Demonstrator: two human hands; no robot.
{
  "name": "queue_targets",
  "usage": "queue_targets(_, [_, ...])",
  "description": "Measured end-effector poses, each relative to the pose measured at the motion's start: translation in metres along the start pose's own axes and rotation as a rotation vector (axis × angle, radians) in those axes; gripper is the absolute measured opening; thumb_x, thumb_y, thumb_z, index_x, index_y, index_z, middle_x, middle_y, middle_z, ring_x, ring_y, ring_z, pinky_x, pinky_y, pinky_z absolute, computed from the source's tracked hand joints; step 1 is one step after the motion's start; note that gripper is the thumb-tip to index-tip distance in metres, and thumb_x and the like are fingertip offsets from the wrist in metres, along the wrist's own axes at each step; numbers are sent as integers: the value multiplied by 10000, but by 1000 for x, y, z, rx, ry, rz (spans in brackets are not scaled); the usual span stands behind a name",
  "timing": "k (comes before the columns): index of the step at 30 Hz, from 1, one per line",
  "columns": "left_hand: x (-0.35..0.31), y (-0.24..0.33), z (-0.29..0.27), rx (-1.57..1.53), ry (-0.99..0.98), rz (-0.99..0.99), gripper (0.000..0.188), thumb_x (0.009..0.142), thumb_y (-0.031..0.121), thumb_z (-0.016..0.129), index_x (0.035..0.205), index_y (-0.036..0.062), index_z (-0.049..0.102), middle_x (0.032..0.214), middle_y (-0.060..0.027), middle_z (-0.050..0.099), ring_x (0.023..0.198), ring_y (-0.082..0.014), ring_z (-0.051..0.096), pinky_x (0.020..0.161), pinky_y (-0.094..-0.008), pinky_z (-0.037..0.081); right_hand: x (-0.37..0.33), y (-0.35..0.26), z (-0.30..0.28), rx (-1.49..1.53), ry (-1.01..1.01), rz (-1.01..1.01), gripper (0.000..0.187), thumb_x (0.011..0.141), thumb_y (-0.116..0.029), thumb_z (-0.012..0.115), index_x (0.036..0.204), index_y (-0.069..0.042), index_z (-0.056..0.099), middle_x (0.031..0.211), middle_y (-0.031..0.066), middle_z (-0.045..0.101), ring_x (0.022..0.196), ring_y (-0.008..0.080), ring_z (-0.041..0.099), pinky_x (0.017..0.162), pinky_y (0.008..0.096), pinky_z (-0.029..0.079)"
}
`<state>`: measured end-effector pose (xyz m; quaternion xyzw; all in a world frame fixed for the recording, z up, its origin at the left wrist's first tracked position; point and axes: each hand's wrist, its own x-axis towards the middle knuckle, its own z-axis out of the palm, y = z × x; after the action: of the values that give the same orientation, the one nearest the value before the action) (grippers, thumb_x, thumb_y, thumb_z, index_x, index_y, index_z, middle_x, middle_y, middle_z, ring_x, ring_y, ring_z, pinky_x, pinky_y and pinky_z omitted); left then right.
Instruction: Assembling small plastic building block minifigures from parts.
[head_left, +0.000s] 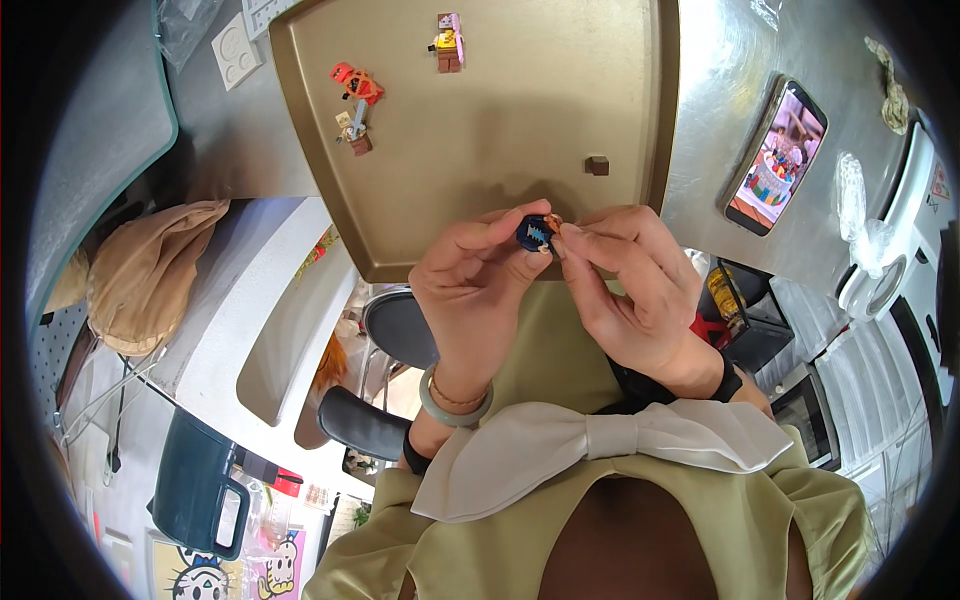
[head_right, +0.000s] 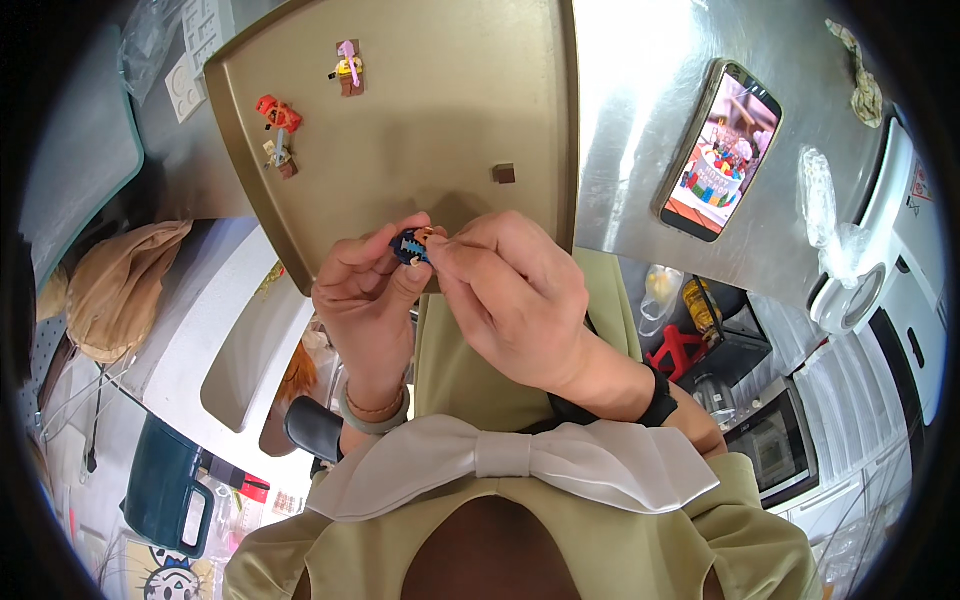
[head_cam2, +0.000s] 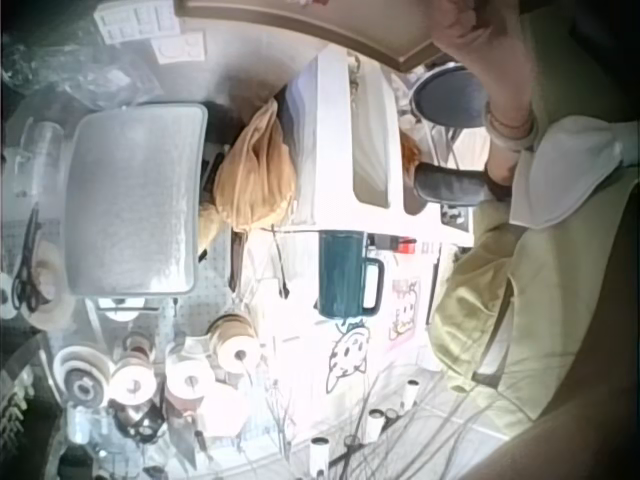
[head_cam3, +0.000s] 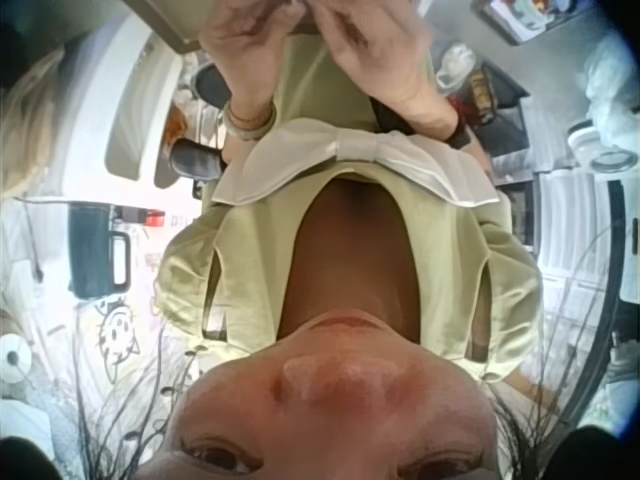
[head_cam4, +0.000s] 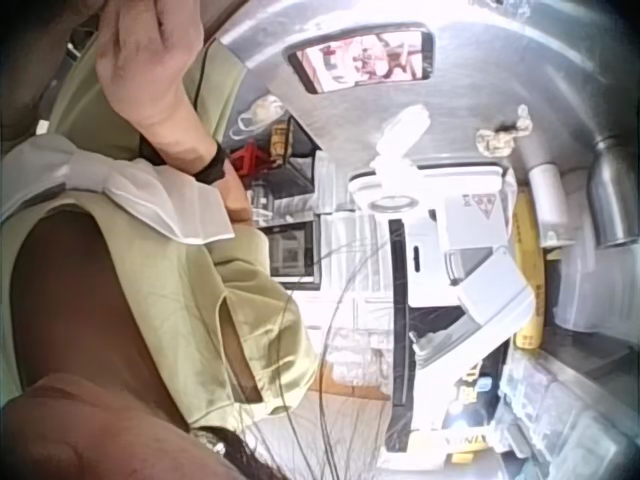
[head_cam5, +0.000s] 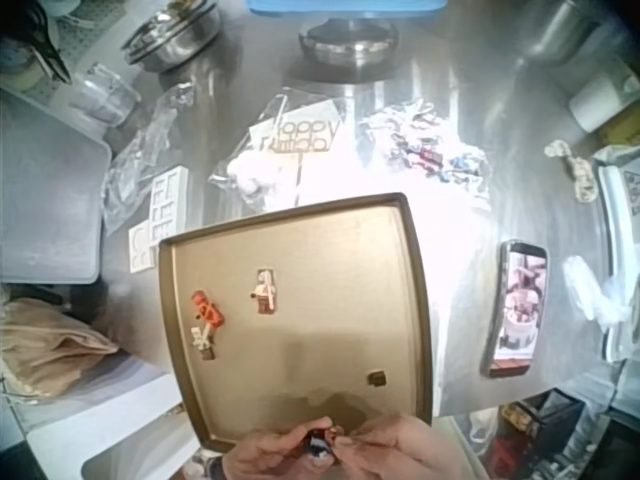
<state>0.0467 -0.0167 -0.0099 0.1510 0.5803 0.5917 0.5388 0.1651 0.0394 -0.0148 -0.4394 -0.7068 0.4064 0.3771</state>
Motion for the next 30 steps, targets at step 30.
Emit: queue_targets(30, [-5, 21, -17, 128, -151, -43, 186, 729, -144, 627, 835, -1, 572, 902, -178, 648, 835, -220, 643, 717, -298, 540, 18, -8, -36, 698, -396, 450, 220, 710, 126, 625, 882, -7, 662, 837, 68, 570, 765, 174, 624, 661, 261, 530])
